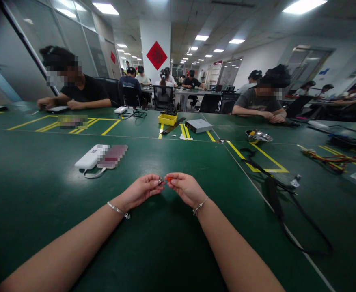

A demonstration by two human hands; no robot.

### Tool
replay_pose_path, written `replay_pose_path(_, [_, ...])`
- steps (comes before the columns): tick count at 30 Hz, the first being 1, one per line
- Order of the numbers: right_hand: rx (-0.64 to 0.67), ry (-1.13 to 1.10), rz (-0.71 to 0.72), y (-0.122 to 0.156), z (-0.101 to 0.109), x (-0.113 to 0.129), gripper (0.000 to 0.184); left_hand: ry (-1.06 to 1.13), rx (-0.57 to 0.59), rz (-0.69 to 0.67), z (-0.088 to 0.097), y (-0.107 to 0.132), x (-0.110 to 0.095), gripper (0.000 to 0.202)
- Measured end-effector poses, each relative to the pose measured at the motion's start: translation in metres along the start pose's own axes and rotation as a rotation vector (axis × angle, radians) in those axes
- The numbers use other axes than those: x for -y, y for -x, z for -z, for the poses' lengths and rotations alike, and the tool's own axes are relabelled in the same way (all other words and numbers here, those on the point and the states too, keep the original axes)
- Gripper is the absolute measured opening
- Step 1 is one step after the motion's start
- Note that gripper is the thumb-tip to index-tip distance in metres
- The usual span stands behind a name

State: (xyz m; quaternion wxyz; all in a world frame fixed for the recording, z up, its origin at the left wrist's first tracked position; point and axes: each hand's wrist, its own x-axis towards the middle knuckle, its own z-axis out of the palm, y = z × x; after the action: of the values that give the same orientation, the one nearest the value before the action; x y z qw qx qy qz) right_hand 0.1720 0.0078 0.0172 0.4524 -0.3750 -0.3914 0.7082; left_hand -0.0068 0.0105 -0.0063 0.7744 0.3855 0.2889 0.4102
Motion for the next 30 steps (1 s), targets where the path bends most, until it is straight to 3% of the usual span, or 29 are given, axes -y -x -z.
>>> replay_pose_path(11, [0.066,-0.002,0.036,0.002,-0.002,-0.001,0.016,-0.047,0.039,-0.056,-0.004,0.003,-0.002,0.025])
replay_pose_path(17, [0.048,0.034,0.014,0.003,-0.005,-0.002,0.016,-0.168,-0.069,-0.235,-0.007,0.0,-0.002,0.028])
replay_pose_path(22, [0.109,0.066,0.005,0.003,-0.007,-0.004,0.017,-0.289,-0.126,-0.335,-0.006,-0.001,-0.001,0.021])
replay_pose_path(30, [0.057,0.039,0.056,0.003,-0.009,-0.008,0.019,-0.389,-0.155,-0.346,-0.009,0.002,-0.004,0.019])
